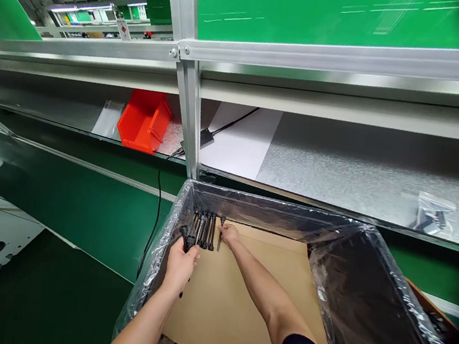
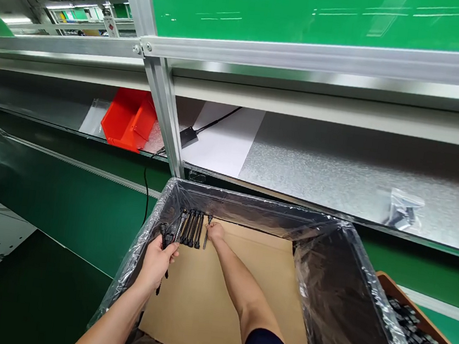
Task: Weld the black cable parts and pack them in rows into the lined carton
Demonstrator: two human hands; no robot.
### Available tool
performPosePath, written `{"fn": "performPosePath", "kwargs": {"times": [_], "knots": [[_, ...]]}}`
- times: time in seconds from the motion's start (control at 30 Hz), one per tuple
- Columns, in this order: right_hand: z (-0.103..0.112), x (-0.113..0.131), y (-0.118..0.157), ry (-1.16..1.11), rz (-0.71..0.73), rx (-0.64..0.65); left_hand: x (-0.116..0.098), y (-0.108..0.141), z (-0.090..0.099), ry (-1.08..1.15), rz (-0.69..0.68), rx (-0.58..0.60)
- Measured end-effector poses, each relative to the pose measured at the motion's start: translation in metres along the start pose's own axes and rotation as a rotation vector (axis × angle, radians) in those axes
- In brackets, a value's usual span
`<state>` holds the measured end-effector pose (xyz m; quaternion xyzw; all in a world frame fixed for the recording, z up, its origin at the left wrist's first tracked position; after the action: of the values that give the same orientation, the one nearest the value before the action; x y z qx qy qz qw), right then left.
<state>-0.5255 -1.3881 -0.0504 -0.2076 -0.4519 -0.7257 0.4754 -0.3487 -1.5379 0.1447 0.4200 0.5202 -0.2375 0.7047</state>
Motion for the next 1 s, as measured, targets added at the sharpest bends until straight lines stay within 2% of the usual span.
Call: {"fn": "performPosePath", "kwargs": {"times": [0.13,0.33,0.47,0.57,0.63,0.73,0.8,0.9,1.0], "knots": [[-0.011,0.005,-0.013,0.086,0.048,-0.030,0.001,-0.002,0.000,0.007,0.023,0.019],[-0.019,0.005,-0.013,0.172,0.106,-0.051,0.006,-0.004,-0.001,0.006,0.030,0.043],[-0.009,0.017,-0.004,0.194,0.170,-0.104,0.005,-0.004,-0.001,0.028,0.022,0.050],[0.007,0.026,0.023,0.016,0.190,-0.130,0.002,-0.002,-0.002,0.045,0.020,0.049],[0.012,0.028,0.055,-0.276,0.131,0.040,0.001,-0.001,-0.002,0.038,0.031,0.061],[0.011,0.031,0.123,-0.698,0.016,0.527,0.002,0.003,-0.006,0.008,0.024,0.139],[0.014,0.033,0.163,-0.843,-0.046,0.691,0.004,0.005,-0.009,-0.031,-0.008,0.211],[0.023,0.035,0.191,-0.901,-0.109,0.715,0.010,0.006,-0.013,-0.095,-0.042,0.290],[0.040,0.035,0.180,-0.921,-0.100,0.631,0.015,0.003,-0.011,-0.132,-0.020,0.267]]}}
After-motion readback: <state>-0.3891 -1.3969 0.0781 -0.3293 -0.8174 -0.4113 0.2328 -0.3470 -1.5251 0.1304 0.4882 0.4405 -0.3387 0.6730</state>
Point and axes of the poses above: each hand's wrist, its own y-axis away from the middle knuckle, its own z-axis out of the back of the hand, x = y × z, the point moved 4 cm from there along -y, towards the middle knuckle, and after that the axes turned 7 degrees about -x, right-handed, at the moved point
